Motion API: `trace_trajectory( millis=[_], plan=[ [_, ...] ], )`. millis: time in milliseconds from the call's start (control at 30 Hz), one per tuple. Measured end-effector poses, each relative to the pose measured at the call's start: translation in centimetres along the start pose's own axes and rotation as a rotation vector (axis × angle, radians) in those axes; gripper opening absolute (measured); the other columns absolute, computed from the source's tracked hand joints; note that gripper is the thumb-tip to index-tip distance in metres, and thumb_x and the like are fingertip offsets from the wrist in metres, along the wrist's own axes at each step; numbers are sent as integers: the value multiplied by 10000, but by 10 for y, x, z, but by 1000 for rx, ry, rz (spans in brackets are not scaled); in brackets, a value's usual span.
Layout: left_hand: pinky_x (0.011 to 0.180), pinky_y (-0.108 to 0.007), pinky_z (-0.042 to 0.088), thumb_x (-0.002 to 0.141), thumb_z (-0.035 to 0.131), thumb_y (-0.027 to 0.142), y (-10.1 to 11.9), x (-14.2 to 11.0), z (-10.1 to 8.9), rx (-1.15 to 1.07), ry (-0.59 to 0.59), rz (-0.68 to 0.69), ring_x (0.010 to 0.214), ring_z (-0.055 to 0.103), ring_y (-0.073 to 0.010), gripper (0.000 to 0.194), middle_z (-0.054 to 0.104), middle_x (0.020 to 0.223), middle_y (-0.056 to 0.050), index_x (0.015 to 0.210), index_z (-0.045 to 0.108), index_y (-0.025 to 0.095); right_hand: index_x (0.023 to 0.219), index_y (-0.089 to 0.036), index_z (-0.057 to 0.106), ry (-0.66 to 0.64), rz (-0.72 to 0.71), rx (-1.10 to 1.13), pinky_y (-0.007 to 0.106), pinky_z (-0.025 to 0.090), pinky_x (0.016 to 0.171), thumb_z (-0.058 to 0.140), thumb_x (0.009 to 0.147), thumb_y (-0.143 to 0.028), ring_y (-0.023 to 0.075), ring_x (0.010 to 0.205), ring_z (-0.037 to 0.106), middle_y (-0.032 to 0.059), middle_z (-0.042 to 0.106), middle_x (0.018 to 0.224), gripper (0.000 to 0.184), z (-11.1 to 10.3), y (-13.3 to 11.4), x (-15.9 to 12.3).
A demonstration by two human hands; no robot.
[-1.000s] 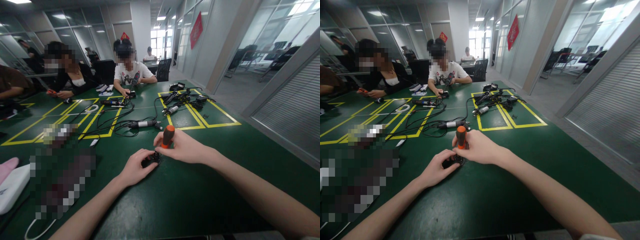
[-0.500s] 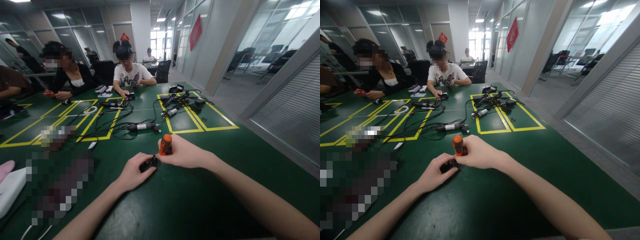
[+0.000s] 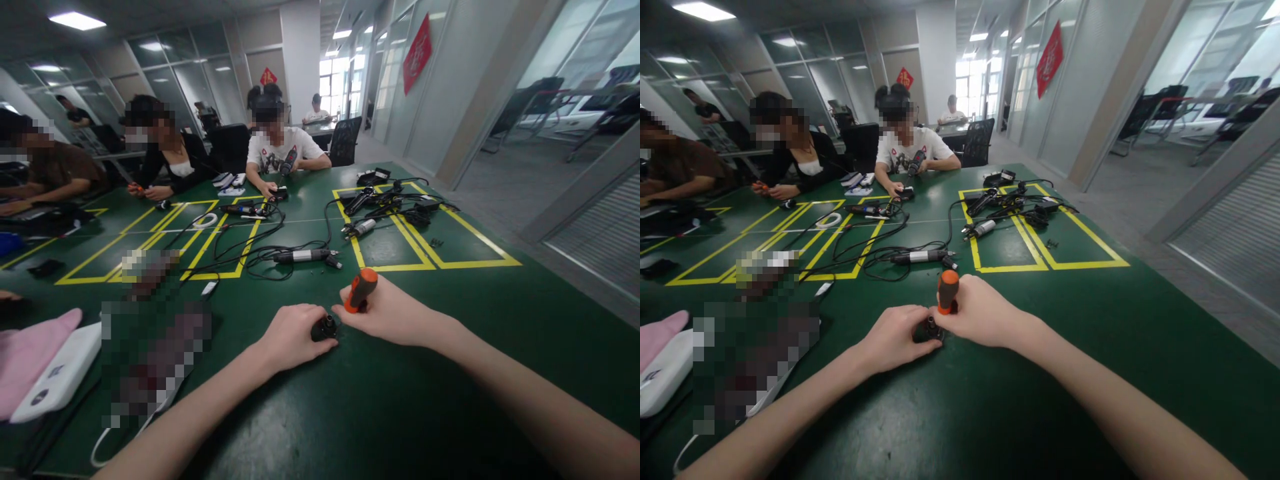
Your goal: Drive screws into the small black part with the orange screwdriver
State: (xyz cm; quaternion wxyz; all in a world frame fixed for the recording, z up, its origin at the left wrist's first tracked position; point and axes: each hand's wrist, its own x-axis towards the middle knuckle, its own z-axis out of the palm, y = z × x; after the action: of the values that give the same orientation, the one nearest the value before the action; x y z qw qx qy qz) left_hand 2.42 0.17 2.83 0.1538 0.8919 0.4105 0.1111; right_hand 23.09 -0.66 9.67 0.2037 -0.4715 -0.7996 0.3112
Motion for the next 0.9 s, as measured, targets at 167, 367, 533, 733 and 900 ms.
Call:
trace_trajectory(
  millis=[167,367,533,733,900],
  plan=[
    [674,-306,508,834,796,365,8,10,-15,81,-133,19,826,752,-283,237,774,898,-51,972,676,215,647,-221,487,-95,14,123,253,324,541,620,819,-189,119,559,420,-66,460,587,220,-6,-4,-4],
    [667,-335,517,830,817,386,17,20,-25,160,-252,24,821,770,-321,333,785,865,-65,1096,716,213,604,-229,384,-5,68,-64,276,304,578,634,814,-188,131,562,399,-71,377,561,329,3,-1,-1],
    [665,-324,516,795,843,494,22,33,-46,228,-379,38,815,775,-312,317,786,831,-66,937,752,226,554,-225,340,23,58,-95,286,323,612,611,878,-243,137,571,392,-63,357,537,423,7,5,1],
    [652,-342,522,803,829,496,26,50,-64,283,-571,93,809,770,-319,360,806,900,-71,1049,782,237,565,-219,429,-119,2,53,267,312,549,668,827,-221,109,536,355,-77,398,534,355,-2,2,-4],
    [677,-333,552,810,790,416,33,58,-61,373,-573,134,810,771,-306,227,799,875,-72,951,793,238,684,-209,483,-158,-88,125,245,335,576,676,775,-118,95,562,408,-83,475,608,232,-6,-1,-6]
  ],
)
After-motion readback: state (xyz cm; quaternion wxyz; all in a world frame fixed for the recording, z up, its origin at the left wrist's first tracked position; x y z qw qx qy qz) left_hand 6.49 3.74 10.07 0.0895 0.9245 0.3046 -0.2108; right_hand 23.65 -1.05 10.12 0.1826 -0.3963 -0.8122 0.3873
